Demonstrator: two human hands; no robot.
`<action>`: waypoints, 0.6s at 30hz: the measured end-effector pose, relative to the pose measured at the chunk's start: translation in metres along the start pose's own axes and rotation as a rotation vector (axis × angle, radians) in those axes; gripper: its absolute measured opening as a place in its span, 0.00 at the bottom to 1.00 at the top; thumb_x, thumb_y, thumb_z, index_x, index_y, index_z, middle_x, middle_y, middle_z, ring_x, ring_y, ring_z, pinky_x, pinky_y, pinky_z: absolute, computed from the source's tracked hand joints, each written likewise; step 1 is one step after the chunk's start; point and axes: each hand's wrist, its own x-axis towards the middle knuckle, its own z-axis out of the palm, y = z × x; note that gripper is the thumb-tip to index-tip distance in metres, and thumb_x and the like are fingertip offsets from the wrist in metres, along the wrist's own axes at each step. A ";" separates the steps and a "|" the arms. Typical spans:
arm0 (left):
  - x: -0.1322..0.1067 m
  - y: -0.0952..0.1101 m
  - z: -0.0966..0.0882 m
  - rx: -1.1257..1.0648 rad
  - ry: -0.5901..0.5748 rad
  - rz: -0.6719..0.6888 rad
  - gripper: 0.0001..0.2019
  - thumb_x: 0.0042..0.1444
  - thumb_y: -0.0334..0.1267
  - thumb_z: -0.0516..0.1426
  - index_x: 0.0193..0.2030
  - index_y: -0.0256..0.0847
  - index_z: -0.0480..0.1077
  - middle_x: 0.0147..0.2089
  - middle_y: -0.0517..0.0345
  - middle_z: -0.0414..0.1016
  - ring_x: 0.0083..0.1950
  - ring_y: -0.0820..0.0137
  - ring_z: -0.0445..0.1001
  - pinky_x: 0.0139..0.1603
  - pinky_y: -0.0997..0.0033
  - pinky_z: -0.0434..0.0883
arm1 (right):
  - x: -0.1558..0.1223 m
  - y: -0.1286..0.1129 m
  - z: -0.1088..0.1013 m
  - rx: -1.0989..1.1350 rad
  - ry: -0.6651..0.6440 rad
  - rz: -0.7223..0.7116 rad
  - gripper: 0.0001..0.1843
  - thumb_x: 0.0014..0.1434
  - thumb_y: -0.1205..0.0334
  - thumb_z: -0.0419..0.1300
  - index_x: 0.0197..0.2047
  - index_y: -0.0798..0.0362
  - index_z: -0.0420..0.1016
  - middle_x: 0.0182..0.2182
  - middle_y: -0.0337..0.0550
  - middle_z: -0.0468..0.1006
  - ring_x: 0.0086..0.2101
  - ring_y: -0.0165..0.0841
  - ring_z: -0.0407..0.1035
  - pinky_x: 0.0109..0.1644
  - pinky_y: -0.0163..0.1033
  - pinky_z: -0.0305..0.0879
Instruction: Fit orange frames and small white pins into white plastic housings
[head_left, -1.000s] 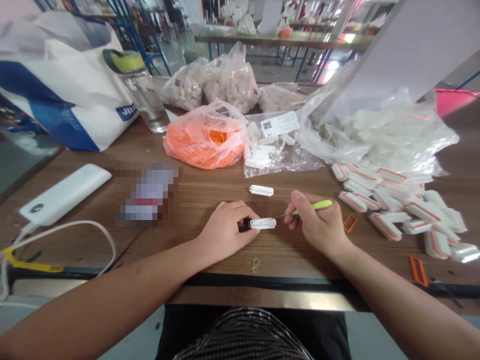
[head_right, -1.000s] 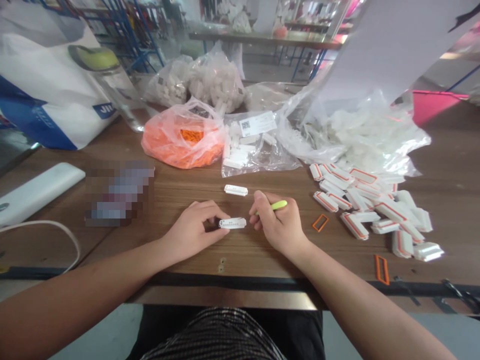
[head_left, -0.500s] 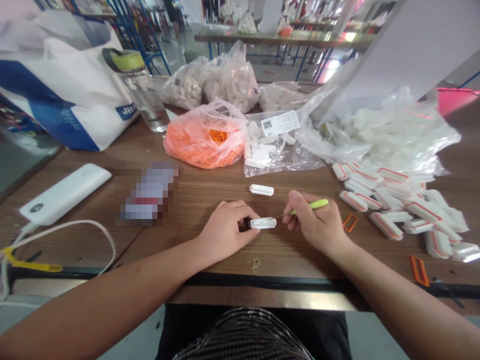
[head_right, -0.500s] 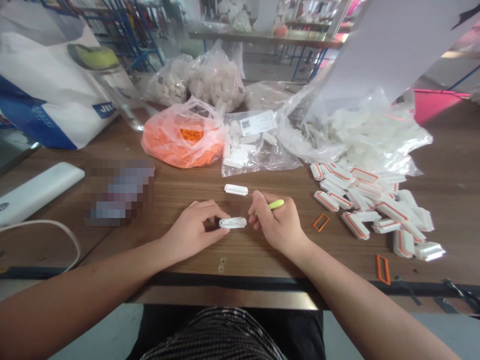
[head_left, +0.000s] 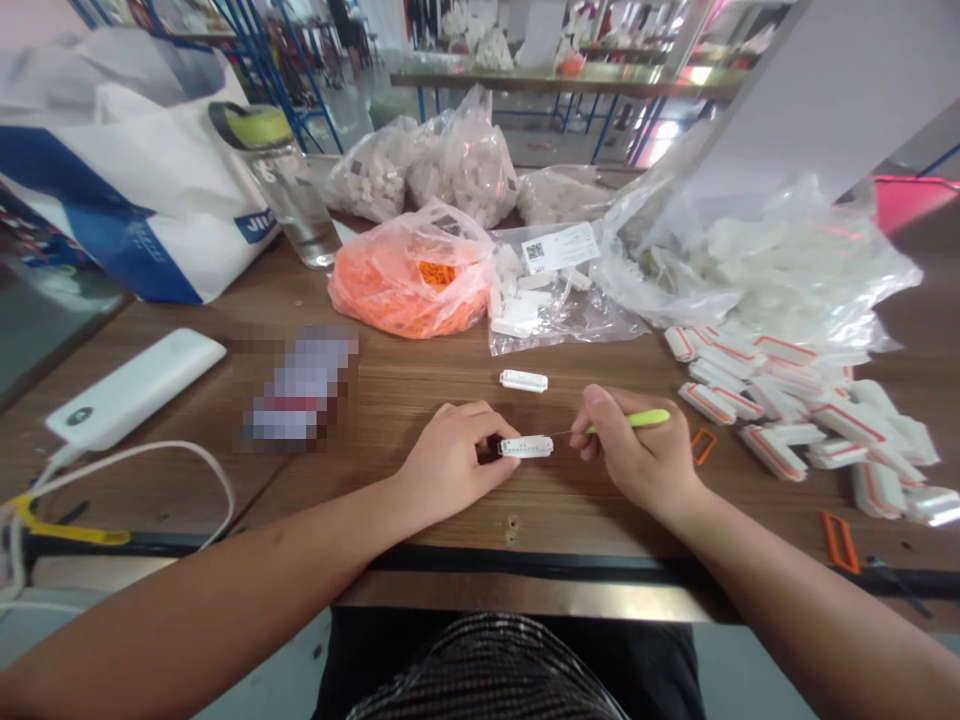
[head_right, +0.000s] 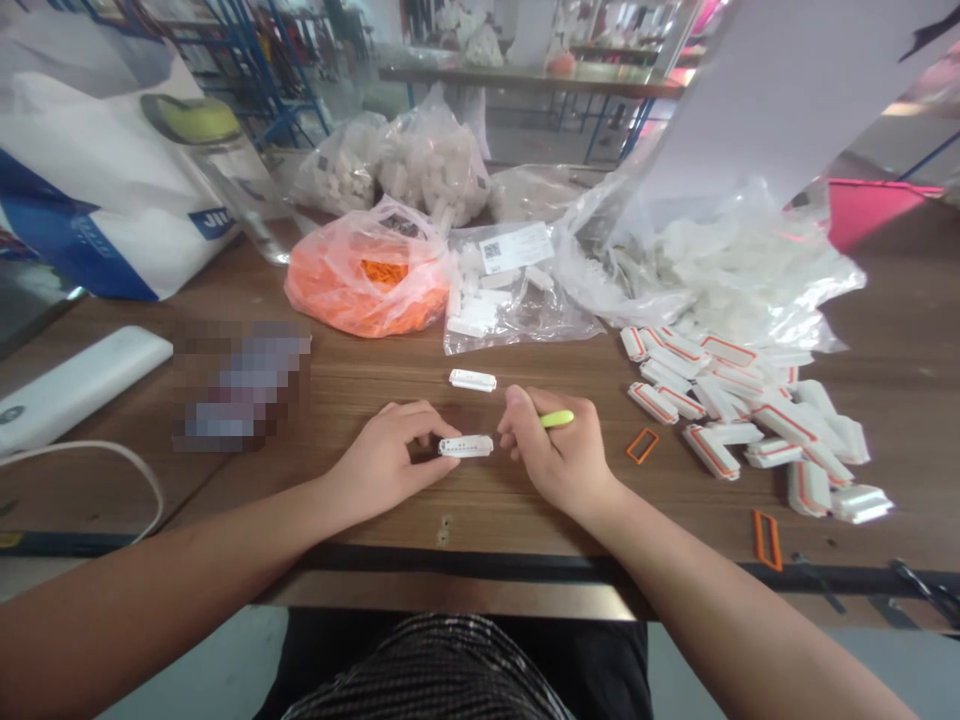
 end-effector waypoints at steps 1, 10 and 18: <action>0.000 0.000 0.000 -0.001 0.000 0.002 0.04 0.53 0.33 0.61 0.36 0.43 0.74 0.32 0.63 0.72 0.33 0.71 0.70 0.42 0.63 0.61 | 0.000 -0.001 0.000 0.008 0.015 0.016 0.25 0.65 0.53 0.52 0.20 0.55 0.70 0.15 0.39 0.72 0.15 0.25 0.66 0.18 0.30 0.62; 0.000 0.000 -0.001 0.002 -0.001 -0.002 0.04 0.52 0.33 0.61 0.36 0.43 0.74 0.32 0.63 0.72 0.34 0.71 0.70 0.42 0.63 0.61 | 0.002 -0.002 0.001 0.055 -0.002 0.152 0.25 0.63 0.49 0.54 0.19 0.55 0.70 0.14 0.39 0.72 0.14 0.25 0.66 0.17 0.28 0.63; 0.000 -0.001 0.001 0.002 0.004 -0.006 0.04 0.52 0.33 0.61 0.36 0.43 0.74 0.32 0.63 0.72 0.33 0.71 0.70 0.42 0.63 0.61 | 0.003 -0.001 0.002 0.068 0.014 0.178 0.26 0.62 0.48 0.54 0.19 0.55 0.70 0.14 0.39 0.72 0.14 0.25 0.65 0.17 0.28 0.63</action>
